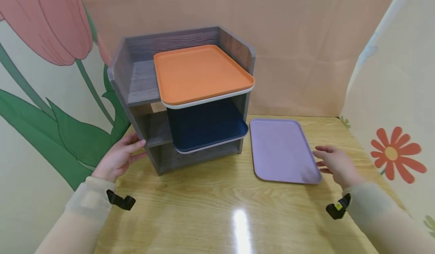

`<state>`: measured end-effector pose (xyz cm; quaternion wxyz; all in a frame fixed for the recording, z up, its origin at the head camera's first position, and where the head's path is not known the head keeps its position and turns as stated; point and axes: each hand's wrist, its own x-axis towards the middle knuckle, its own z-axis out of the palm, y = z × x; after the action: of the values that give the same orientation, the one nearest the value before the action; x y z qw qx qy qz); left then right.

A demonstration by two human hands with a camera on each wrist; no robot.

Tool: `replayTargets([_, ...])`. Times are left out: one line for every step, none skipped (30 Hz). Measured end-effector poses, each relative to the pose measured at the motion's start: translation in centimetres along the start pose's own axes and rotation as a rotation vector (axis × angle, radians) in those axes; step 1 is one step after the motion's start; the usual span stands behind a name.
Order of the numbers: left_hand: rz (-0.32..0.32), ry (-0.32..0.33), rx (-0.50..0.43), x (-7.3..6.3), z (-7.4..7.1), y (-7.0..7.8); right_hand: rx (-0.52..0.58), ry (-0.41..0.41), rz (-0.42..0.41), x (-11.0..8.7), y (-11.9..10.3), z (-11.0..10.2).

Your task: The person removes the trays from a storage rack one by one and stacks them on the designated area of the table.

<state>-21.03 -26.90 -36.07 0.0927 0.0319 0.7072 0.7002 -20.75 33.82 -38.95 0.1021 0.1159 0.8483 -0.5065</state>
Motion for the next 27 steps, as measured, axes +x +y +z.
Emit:
replayTargets([-0.001, 0.0, -0.001, 0.0, 0.0, 0.0, -0.01, -0.013, -0.025, -0.1, -0.8, 0.0])
replayTargets([-0.002, 0.0, 0.002, 0.0, 0.0, -0.1, -0.02, -0.032, -0.049, -0.1, -1.6, 0.0])
replayTargets([-0.002, -0.001, 0.005, -0.1, 0.0, -0.1, -0.033, -0.05, -0.063, -0.2, -2.3, 0.0])
replayTargets([-0.002, -0.001, 0.008, -0.1, 0.0, -0.1, -0.04, -0.065, -0.083, -0.2, -3.1, 0.0])
replayTargets([-0.003, 0.0, 0.012, -0.1, 0.0, -0.1, -0.052, -0.081, -0.104, -0.2, -3.8, 0.0])
replayTargets([-0.004, 0.001, 0.015, -0.2, 0.0, -0.1, -0.059, -0.095, -0.12, -0.2, -4.6, 0.0])
replayTargets([-0.004, 0.001, 0.019, -0.2, 0.0, -0.1, -0.065, -0.105, -0.139, -0.2, -5.3, 0.1])
replayTargets([-0.004, 0.001, 0.023, -0.2, 0.0, -0.1, -0.067, -0.114, -0.15, -0.2, -6.1, 0.1])
replayTargets([-0.003, 0.001, 0.025, -0.3, 0.0, -0.1, -0.07, -0.119, -0.16, -0.2, -6.8, 0.2])
replayTargets([-0.002, 0.001, 0.027, -0.3, 0.0, 0.0, -0.065, -0.121, -0.174, -0.3, -7.5, 0.3])
replayTargets([-0.002, 0.0, 0.029, -0.3, 0.0, 0.0, -0.067, -0.123, -0.184, -0.3, -8.2, 0.4])
replayTargets([0.0, -0.001, 0.029, -0.3, 0.0, 0.0, -0.066, -0.126, -0.194, -0.4, -8.9, 0.5])
replayTargets([0.001, -0.002, 0.03, -0.3, 0.0, 0.0, -0.064, -0.124, -0.203, -0.5, -9.6, 0.6])
replayTargets([0.002, -0.003, 0.03, -0.4, 0.1, 0.0, -0.06, -0.123, -0.213, -0.6, -10.3, 0.7])
replayTargets([0.003, -0.003, 0.03, -0.4, 0.1, 0.0, -0.055, -0.122, -0.226, -0.7, -10.9, 0.8])
replayTargets([0.005, -0.004, 0.029, -0.4, 0.1, 0.0, -0.051, -0.118, -0.24, -0.9, -11.5, 0.9])
replayTargets([0.006, -0.005, 0.028, -0.4, 0.1, 0.0, -0.048, -0.112, -0.253, -1.0, -12.1, 1.0])
replayTargets([0.007, -0.005, 0.029, -0.4, 0.1, 0.0, -0.041, -0.108, -0.264, -1.1, -12.7, 1.1])
replayTargets([0.009, -0.006, 0.029, -0.4, 0.1, 0.1, -0.035, -0.103, -0.273, -1.3, -13.3, 1.2])
replayTargets([0.008, -0.006, 0.031, -0.4, 0.1, 0.1, -0.027, -0.101, -0.283, -1.4, -14.0, 1.3])
replayTargets([0.007, -0.006, 0.032, -0.4, 0.1, 0.1, -0.022, -0.098, -0.291, -1.6, -14.6, 1.4])
replayTargets([0.007, -0.006, 0.033, -0.4, 0.1, 0.1, -0.018, -0.096, -0.301, -1.8, -15.2, 1.5])
replayTargets([0.006, -0.005, 0.035, -0.4, 0.2, 0.2, -0.016, -0.096, -0.31, -2.0, -15.8, 1.7])
replayTargets([0.004, -0.005, 0.036, -0.4, 0.2, 0.2, -0.015, -0.097, -0.318, -2.2, -16.4, 1.8])
replayTargets([0.003, -0.004, 0.039, -0.3, 0.1, 0.2, -0.013, -0.099, -0.328, -2.5, -17.0, 1.9])
replayTargets([0.001, -0.002, 0.04, -0.3, 0.1, 0.2, -0.012, -0.102, -0.339, -2.7, -17.6, 2.0])
replayTargets([0.0, -0.001, 0.04, -0.3, 0.2, 0.2, -0.016, -0.106, -0.349, -3.0, -18.1, 2.2])
